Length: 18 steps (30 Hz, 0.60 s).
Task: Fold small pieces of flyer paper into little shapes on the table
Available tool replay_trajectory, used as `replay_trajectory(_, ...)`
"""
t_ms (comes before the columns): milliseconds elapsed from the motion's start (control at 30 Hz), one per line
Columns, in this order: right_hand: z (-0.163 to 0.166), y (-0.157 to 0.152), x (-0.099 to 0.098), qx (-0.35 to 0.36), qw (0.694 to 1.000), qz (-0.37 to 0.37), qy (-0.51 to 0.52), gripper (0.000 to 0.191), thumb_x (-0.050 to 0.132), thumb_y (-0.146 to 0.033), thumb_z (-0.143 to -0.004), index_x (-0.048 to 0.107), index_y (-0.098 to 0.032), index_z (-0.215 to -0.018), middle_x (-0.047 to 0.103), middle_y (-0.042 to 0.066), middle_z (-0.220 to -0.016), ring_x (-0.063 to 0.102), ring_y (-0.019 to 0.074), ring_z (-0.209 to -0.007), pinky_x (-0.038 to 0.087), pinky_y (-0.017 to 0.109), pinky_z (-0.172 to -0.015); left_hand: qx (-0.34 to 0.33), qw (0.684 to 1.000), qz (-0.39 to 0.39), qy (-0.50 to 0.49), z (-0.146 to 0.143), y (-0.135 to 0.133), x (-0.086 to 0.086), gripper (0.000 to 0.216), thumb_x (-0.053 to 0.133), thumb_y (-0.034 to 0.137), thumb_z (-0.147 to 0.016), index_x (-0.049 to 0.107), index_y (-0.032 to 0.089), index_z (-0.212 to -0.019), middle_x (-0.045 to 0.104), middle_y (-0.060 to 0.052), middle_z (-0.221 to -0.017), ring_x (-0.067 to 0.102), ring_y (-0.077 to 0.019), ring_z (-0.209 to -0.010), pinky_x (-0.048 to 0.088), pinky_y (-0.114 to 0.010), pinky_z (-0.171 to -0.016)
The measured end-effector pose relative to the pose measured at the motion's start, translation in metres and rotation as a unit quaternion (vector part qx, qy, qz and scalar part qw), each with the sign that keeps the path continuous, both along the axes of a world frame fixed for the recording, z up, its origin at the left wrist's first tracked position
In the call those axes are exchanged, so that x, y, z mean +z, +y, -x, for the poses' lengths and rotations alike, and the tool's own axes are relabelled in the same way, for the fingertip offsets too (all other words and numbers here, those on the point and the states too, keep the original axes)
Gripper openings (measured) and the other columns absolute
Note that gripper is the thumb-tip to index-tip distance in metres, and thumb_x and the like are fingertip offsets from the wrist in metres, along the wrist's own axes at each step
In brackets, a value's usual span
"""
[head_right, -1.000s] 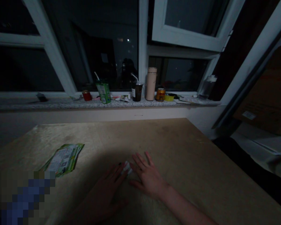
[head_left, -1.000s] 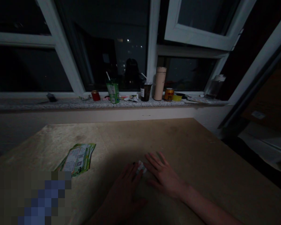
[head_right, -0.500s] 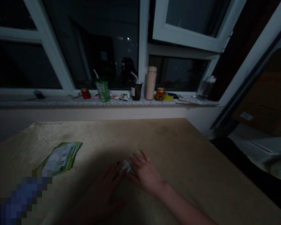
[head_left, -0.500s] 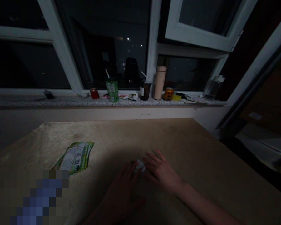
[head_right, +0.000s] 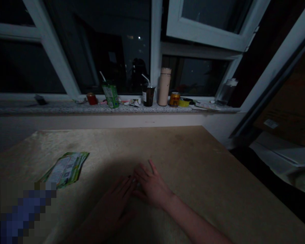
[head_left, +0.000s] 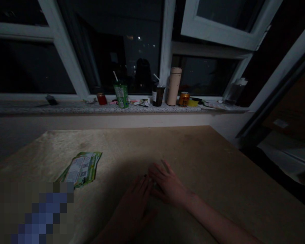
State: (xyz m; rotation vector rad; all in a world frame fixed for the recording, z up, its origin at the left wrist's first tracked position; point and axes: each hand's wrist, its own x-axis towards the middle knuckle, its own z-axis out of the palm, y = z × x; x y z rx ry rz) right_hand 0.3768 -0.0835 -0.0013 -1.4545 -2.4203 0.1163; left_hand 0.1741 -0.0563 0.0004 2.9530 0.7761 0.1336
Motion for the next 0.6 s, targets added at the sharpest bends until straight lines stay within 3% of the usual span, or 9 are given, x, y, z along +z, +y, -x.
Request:
replay_trajectory(200,-0.002,-0.003,-0.002,0.004,0.999,0.032,0.016,0.064,0.037,-0.053,-0.093,0.026,-0.018,-0.145,0.032,0.007,-0.148,0.017,0.0234,-0.14,-0.006,0.051,-0.114,0.021,0.999,0.024,-0.018,-0.001,-0.011,-0.012,0.07,0.049,0.045,-0.088,0.03,0.005,-0.143,0.027,-0.019,-0.147,0.028,-0.0313,-0.134,0.032,-0.046,-0.107)
replay_trajectory(433,-0.004,-0.003,-0.001,0.007,0.999,0.048,0.024,0.067,0.039,-0.055,-0.091,0.025,-0.018,-0.145,0.03,0.008,-0.149,0.015,0.0243,-0.14,-0.005,0.052,-0.114,0.034,0.997,0.07,-0.022,0.0,-0.01,-0.003,0.079,0.059,0.047,-0.081,0.03,0.008,-0.143,0.026,-0.018,-0.148,0.027,-0.0331,-0.134,0.031,-0.049,-0.107)
replay_trajectory(600,-0.007,-0.008,0.002,0.03,0.998,0.037,0.037,0.055,0.042,-0.044,-0.093,0.034,-0.016,-0.141,0.04,0.009,-0.144,0.03,0.0211,-0.136,0.006,0.045,-0.116,0.029,0.998,0.056,-0.027,0.001,-0.009,-0.003,0.08,0.06,0.046,-0.081,0.027,0.011,-0.145,0.023,-0.014,-0.15,0.025,-0.0306,-0.135,0.029,-0.045,-0.109)
